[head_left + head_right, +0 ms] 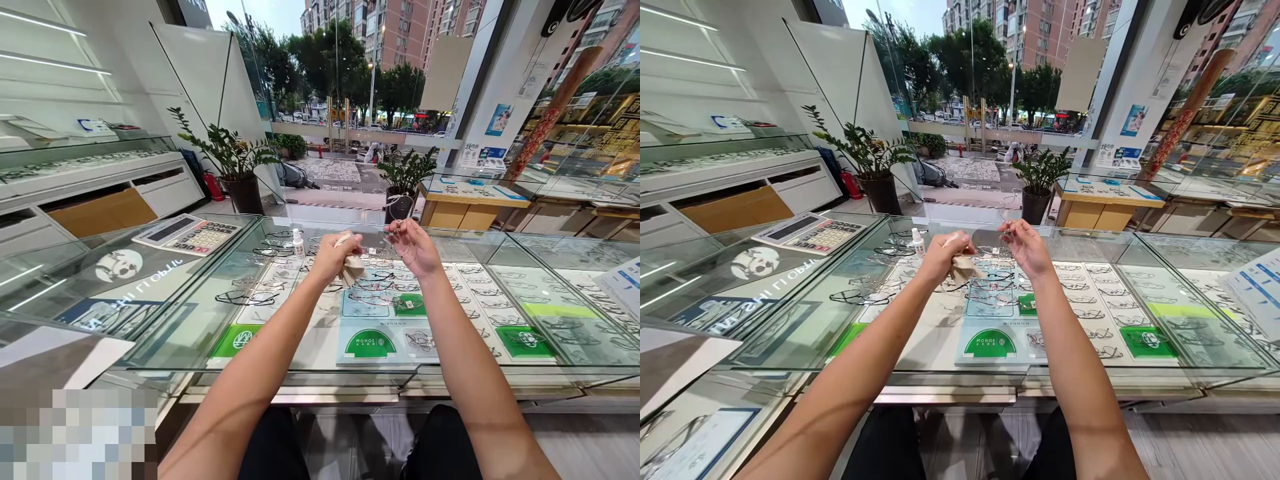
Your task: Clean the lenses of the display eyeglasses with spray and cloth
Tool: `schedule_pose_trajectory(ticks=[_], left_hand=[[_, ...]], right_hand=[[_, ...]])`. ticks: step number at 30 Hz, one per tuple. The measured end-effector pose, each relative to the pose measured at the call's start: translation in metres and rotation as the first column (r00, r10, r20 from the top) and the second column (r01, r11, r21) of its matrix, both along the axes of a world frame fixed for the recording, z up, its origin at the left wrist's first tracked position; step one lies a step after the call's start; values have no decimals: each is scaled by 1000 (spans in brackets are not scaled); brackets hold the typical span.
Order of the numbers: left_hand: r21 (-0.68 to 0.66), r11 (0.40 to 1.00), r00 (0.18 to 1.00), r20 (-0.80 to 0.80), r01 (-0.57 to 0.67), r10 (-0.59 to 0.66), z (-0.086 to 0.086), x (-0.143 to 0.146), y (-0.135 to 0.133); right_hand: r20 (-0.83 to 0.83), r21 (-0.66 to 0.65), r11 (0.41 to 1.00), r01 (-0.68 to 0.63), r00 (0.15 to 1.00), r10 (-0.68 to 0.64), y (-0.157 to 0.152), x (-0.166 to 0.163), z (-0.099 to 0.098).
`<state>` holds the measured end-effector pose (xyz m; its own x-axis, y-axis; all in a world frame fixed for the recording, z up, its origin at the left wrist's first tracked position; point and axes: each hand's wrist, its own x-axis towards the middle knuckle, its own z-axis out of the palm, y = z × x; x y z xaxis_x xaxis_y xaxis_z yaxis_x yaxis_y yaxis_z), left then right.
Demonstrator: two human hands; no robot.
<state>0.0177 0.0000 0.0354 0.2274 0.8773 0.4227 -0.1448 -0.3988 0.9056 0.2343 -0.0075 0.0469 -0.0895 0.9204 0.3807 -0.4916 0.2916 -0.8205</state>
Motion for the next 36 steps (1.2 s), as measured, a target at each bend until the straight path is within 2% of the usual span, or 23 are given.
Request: schedule_pose_trajectory(ticks=[3, 5, 7, 9, 13, 19, 22, 24, 26, 29, 31, 33, 36], left_hand=[[141, 974, 979, -74, -176, 188, 2, -1, -3], [316, 900, 937, -78, -301, 341, 2, -1, -5], [456, 826, 901, -107, -331, 420, 2, -1, -6], [532, 796, 882, -177, -289, 438, 0, -1, -5], [627, 750, 852, -259, -210, 455, -5, -4, -1], [666, 711, 822, -261, -225, 505, -4, -4, 0], [671, 692, 822, -219, -265, 526, 0, -5, 1], [674, 666, 814, -167, -318, 557, 6, -9, 2], [679, 624, 794, -99, -387, 600, 19, -13, 5], [694, 533, 749, 13, -484, 663, 51, -19, 9], [706, 481, 732, 78, -520, 677, 78, -21, 10], [707, 459, 734, 125, -538, 667, 103, -23, 9], [715, 430, 723, 153, -551, 673, 127, -24, 0]], right_hand=[[72, 16, 999, -36, 997, 34, -2, 0, 2], [175, 26, 998, -64, 983, 58, -2, 0, 2], [283, 27, 993, -111, 954, 99, -1, 0, 1], [351, 22, 987, -157, 926, 139, 0, 0, -1], [403, 20, 983, -181, 902, 157, 2, 1, -3], [458, 53, 988, -148, 882, 108, 2, 4, -2], [461, 114, 990, -82, 887, 20, -1, 1, 1], [432, 183, 982, 38, 894, -115, -3, -3, 6], [382, 271, 942, 201, 875, -296, -5, -7, 18], [356, 450, 818, 358, 768, -532, -10, -14, 46], [364, 587, 714, 381, 663, -654, -16, -16, 70], [358, 686, 625, 374, 574, -736, -25, -18, 92], [325, 752, 542, 374, 506, -799, -43, -21, 114]])
